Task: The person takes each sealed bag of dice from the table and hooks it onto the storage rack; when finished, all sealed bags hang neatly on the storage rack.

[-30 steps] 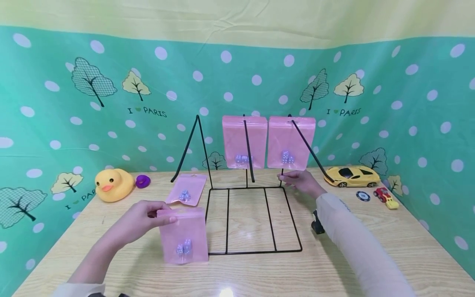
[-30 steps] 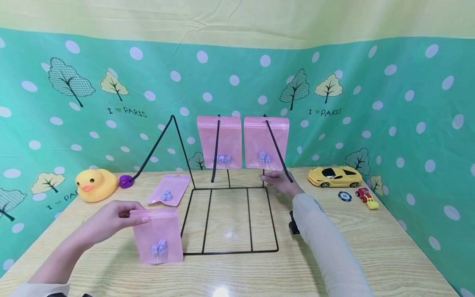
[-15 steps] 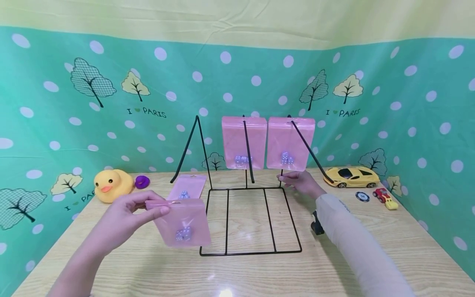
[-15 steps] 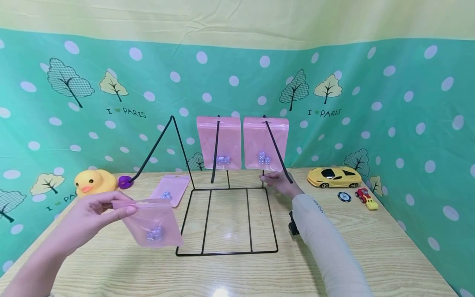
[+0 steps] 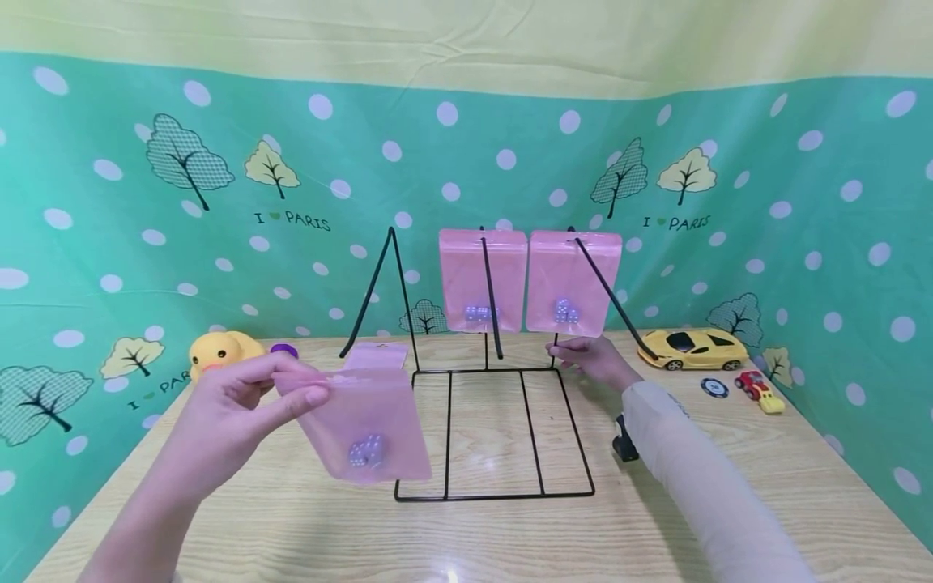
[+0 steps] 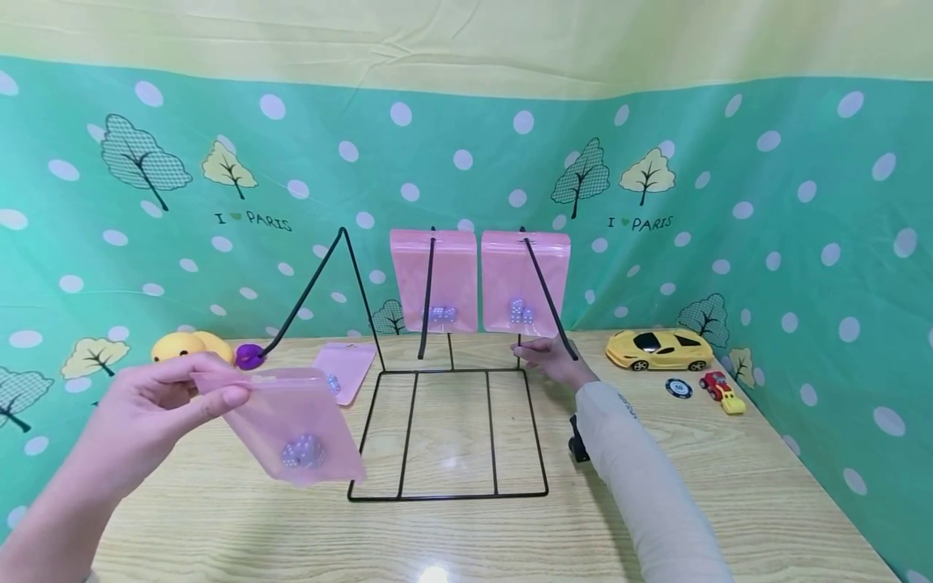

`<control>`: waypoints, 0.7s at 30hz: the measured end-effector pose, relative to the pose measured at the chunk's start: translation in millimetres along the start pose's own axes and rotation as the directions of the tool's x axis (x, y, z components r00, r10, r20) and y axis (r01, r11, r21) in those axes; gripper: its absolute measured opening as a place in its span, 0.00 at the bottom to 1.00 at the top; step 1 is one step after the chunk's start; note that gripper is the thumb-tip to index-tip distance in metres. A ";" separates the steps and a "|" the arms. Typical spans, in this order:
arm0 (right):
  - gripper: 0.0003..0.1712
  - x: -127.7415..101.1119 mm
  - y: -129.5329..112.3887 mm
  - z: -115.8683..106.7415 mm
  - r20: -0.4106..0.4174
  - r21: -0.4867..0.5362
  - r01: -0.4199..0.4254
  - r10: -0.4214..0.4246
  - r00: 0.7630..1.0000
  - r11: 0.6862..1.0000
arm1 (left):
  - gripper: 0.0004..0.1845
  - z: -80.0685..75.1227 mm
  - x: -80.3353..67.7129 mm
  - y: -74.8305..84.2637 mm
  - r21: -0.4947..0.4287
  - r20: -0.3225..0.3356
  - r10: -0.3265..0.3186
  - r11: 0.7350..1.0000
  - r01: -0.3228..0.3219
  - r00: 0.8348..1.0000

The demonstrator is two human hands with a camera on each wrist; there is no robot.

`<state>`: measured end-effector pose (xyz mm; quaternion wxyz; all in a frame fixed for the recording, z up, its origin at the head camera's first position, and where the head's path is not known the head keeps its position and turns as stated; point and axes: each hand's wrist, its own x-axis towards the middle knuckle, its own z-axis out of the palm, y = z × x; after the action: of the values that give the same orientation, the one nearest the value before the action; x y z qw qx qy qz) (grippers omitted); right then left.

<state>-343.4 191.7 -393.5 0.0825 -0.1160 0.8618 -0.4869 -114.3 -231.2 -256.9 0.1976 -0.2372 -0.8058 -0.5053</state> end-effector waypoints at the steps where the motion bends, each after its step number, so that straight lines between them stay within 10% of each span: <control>1: 0.24 0.2 0.1 0.0 -0.001 0.002 -0.001 0.001 1.000 1.000 | 0.11 0.8 1.2 1.0 -0.010 -0.013 0.011 1.000 -0.011 1.000; 21: 0.23 0.7 0.0 -1.3 0.009 0.006 0.016 -0.016 1.000 1.000 | 0.08 12.0 7.4 0.2 -0.252 -0.135 -0.287 0.936 0.248 0.948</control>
<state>-344.5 192.6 -392.9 0.0830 -0.1248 0.8589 -0.4898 -121.1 -218.9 -257.6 0.1654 -0.1027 -0.7464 -0.6363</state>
